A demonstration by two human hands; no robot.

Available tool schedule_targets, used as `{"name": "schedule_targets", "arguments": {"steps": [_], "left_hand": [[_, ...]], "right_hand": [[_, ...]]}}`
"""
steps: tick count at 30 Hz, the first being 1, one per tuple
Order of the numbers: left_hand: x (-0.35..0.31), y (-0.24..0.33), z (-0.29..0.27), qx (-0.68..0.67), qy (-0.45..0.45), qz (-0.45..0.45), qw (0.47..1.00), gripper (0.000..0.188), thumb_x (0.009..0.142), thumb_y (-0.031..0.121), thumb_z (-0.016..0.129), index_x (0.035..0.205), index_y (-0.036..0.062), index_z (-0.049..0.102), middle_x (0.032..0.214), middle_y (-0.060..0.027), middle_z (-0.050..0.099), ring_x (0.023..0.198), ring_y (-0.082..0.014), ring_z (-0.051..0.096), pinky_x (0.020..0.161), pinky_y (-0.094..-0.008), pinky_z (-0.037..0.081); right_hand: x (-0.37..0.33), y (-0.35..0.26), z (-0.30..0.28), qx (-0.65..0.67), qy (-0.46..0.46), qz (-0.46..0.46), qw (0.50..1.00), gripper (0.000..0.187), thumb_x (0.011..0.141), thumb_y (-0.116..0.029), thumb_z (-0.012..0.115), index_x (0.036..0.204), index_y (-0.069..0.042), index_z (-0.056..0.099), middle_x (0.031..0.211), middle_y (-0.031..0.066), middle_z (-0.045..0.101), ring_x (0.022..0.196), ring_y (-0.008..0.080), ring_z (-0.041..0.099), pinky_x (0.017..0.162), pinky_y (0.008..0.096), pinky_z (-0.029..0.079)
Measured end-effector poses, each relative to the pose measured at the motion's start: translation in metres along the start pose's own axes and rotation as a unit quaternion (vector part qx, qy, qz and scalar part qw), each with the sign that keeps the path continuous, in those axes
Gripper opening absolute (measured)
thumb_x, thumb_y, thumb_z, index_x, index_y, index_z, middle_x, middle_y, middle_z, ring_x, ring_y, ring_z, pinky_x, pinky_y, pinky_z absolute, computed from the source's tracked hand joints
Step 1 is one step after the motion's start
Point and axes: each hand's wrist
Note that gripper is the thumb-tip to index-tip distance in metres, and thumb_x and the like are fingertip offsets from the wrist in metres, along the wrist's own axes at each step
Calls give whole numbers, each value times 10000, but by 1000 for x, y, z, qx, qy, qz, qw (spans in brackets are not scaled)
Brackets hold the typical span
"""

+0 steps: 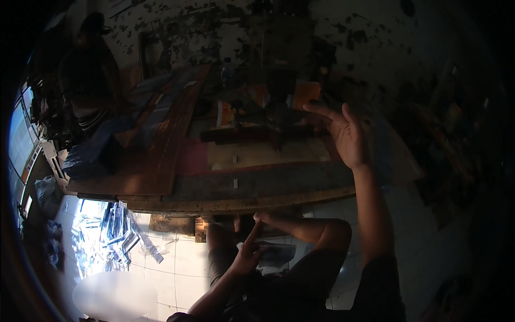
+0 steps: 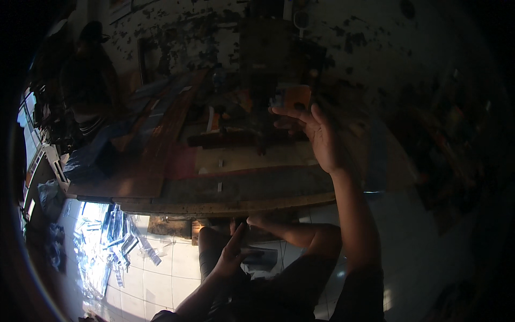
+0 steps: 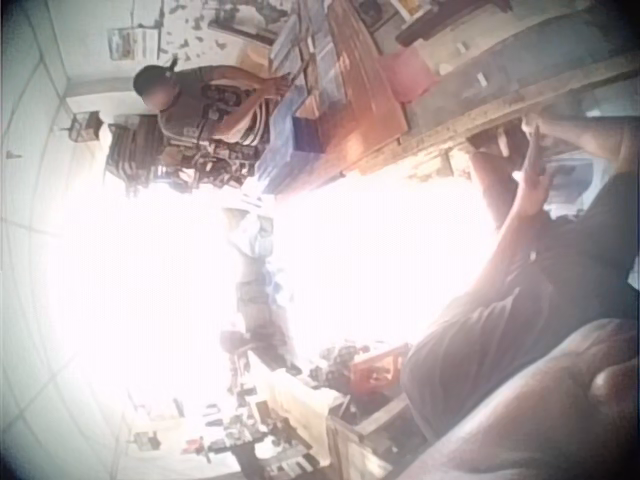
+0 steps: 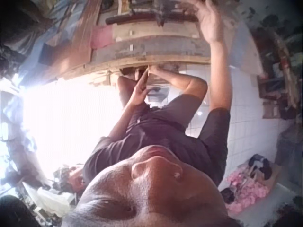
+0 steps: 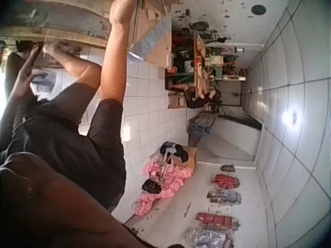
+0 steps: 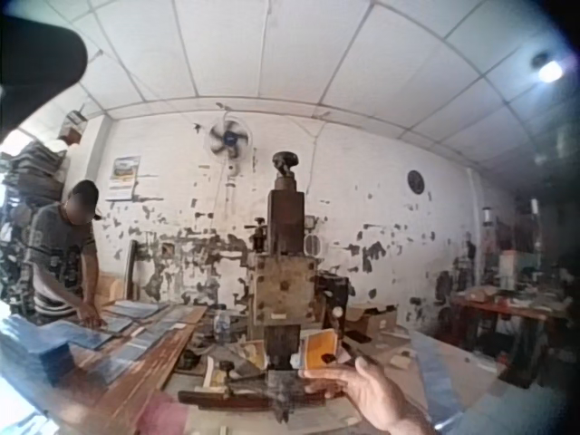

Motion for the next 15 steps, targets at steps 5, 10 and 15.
{"name": "schedule_targets", "arguments": {"steps": [5, 10, 15], "left_hand": [[-1, 16, 0, 15, 13, 27, 999, 857, 939, -80, 589, 1657, 63, 142, 1715, -167, 210, 1405, -193, 495, 1026, -333, 513], [2, 10, -2, 73, 36, 38, 996, 873, 887, -139, 545, 1653, 56, 174, 1719, -155, 213, 1490, -185, 367, 1069, -302, 464], [17, 9, 3, -58, 67, 6, 996, 834, 853, -106, 524, 1631, 49, 264, 1451, -153, 539, 1298, -192, 517, 1137, -308, 363]], "right_hand": [[10, -10, -7, 21, 5, -15, 1000, 771, 1062, -631, 219, 1356, -80, 672, 1415, 82, 647, 1157, 204, 642, 997, 352, 428], [6, -23, -6, 28, -2, -28, 999, 758, 1074, -605, 223, 1368, -55, 653, 1419, 96, 641, 1152, 223, 651, 992, 366, 437], [-28, -52, -6, -37, -30, -54, 997, 742, 1090, -556, 222, 1430, 4, 572, 1453, 180, 596, 1169, 265, 648, 999, 389, 442]]}}
Point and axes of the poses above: each hand's wrist, its own x-axis towards the middle knuckle, its own z-axis out of the palm, y = z × x
